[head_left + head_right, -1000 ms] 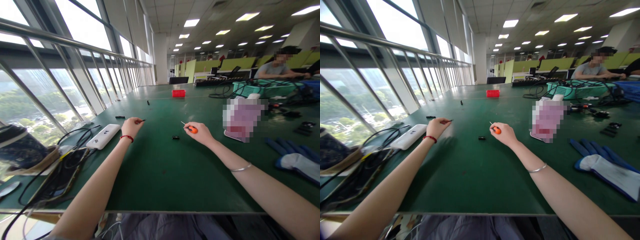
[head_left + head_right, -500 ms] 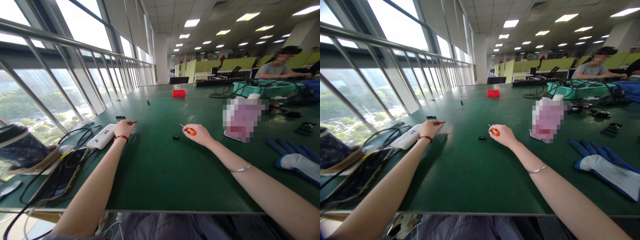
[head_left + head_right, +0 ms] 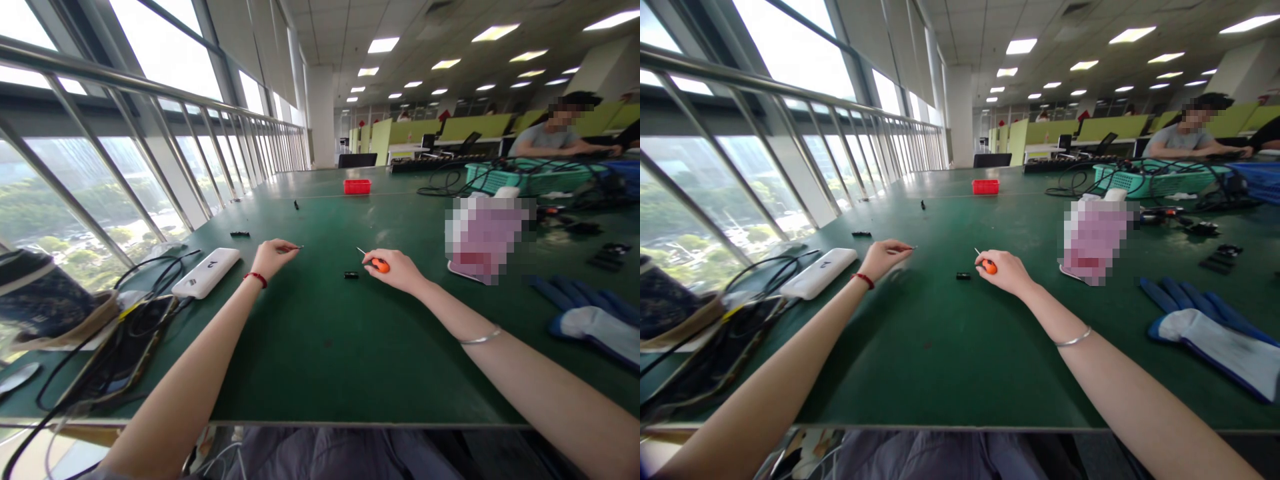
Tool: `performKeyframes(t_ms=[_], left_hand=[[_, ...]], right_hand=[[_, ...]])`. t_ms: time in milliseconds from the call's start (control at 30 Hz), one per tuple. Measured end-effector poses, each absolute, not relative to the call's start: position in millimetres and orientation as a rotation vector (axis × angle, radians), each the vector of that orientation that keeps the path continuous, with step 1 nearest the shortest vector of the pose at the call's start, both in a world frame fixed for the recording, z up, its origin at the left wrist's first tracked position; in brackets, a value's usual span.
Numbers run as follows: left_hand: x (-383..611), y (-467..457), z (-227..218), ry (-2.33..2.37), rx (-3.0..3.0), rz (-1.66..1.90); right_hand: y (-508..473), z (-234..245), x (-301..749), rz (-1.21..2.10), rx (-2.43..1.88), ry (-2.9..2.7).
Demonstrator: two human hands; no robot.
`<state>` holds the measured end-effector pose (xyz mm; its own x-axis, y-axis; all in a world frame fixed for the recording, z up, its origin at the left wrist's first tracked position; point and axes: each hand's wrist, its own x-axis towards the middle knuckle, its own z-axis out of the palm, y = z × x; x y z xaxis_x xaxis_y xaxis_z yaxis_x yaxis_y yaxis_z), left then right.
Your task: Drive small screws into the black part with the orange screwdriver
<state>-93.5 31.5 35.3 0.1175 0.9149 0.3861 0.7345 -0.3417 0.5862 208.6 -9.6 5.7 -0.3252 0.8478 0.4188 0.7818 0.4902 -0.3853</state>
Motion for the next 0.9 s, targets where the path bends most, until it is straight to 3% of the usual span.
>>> performKeyframes(t_ms=[167,333,467,600,733,900], left_hand=[[-28,7,23,0.921,2.409,0.843],[-4,-2,8,1.039,2.504,0.750],[-21,7,16,1.300,2.494,0.833],[-65,20,33,1.931,2.322,0.923],[-112,28,40,2.496,1.991,0.734],[-137,32,41,2.695,1.813,0.545]], right_hand=[[-9,5,209,0.138,-1.351,-2.166],[-9,5,208,0.119,-1.354,-2.166],[-10,6,209,0.139,-1.350,-2.167],[-9,6,208,0.160,-1.342,-2.175],[-9,6,208,0.168,-1.343,-2.177],[-10,6,208,0.166,-1.332,-2.182]])
